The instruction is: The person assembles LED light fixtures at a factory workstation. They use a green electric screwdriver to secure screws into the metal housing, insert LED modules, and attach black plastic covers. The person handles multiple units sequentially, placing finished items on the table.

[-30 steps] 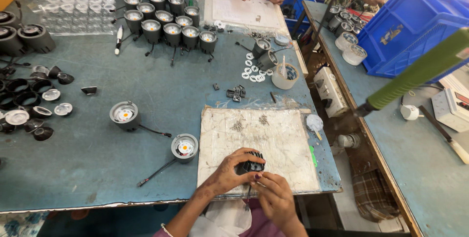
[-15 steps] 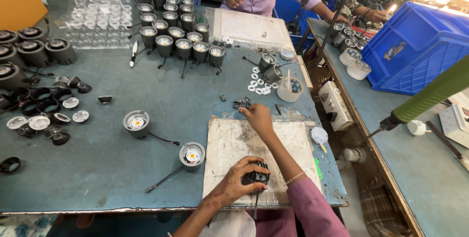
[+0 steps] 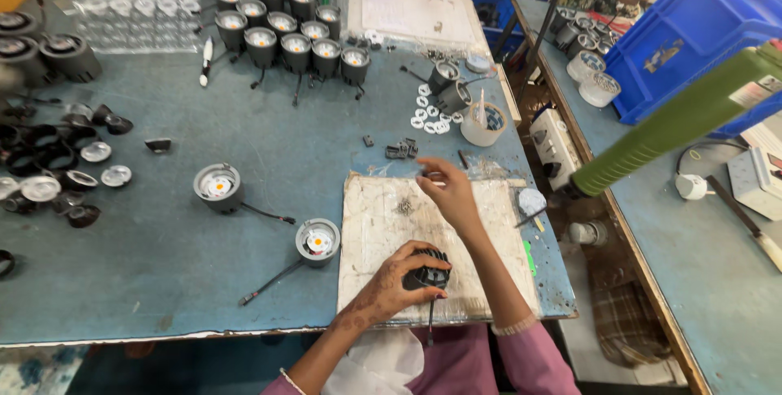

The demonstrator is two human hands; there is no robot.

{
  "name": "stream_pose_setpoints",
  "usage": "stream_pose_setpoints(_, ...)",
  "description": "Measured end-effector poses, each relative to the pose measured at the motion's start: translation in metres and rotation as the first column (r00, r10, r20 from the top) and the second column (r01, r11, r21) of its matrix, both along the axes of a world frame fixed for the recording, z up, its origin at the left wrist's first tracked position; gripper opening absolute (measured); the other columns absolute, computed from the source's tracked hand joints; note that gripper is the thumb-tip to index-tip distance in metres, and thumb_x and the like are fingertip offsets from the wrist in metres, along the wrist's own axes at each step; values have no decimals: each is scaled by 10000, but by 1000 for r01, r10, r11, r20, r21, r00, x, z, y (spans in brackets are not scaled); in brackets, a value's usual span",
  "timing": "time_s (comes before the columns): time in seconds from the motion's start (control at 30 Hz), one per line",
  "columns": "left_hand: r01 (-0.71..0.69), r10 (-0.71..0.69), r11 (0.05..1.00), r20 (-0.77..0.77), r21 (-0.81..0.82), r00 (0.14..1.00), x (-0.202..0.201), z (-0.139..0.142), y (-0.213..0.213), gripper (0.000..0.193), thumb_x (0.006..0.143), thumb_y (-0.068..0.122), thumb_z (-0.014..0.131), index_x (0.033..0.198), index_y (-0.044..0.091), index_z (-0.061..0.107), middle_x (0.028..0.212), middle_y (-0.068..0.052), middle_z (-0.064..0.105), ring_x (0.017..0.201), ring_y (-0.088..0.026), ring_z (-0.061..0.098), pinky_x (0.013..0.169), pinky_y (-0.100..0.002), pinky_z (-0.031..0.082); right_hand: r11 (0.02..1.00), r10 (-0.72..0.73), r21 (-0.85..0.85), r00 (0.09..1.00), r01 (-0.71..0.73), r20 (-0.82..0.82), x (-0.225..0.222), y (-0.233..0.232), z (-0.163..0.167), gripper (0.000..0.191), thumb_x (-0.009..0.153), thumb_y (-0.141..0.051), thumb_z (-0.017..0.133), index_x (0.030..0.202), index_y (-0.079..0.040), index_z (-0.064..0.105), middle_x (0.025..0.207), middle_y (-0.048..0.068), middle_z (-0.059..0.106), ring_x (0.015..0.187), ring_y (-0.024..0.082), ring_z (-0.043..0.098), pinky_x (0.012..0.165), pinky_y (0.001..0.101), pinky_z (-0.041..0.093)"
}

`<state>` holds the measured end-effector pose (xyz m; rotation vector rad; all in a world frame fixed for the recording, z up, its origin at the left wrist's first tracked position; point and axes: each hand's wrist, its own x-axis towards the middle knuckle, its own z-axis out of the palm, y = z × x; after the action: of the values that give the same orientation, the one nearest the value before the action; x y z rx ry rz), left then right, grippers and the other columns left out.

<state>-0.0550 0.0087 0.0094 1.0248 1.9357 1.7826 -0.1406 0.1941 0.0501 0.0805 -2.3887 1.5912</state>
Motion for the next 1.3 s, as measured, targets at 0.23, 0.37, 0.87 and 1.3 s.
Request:
stream_pose_setpoints(0.23,-7,7,1000,-7,1,1000,-7,-14,3,487,772,350,856,1188,133,726,1348,-62,592,1225,-230,640,1035,-358,526,991,-58,-113,991,72,122,133,5,8,293,835,-48,763,1117,-22,690,1129,73,718,1019,167,687,880,293,574)
stream_pose_setpoints(0.37,-24,25,999,21,-42,999,-7,-13,4,531,755,336,865,1216,132,698,1339,-52,590,1210,-221,652,1017,-362,532,980,-170,101,984,174,-43,164,-14,-4,203,799,5,781,990,-17,716,1103,91,725,1015,174,719,888,295,580)
stream_pose_setpoints(0.87,-51,59,984,40,-171,997,-2,-2,3,568,729,371,860,1230,199,655,1347,3,570,1210,-220,646,994,-373,540,941,-12,337,996,39,-84,166,-6,-5,213,768,47,768,949,-62,796,1114,76,764,968,177,753,785,291,617)
stream_pose_setpoints(1.3,-56,57,990,3,-126,998,-1,-6,3,584,744,403,860,1246,177,666,1332,-27,583,1190,-221,666,993,-371,543,934,61,358,991,-15,-118,157,5,-10,178,749,-16,807,913,-86,803,1057,23,800,1046,197,682,897,331,560)
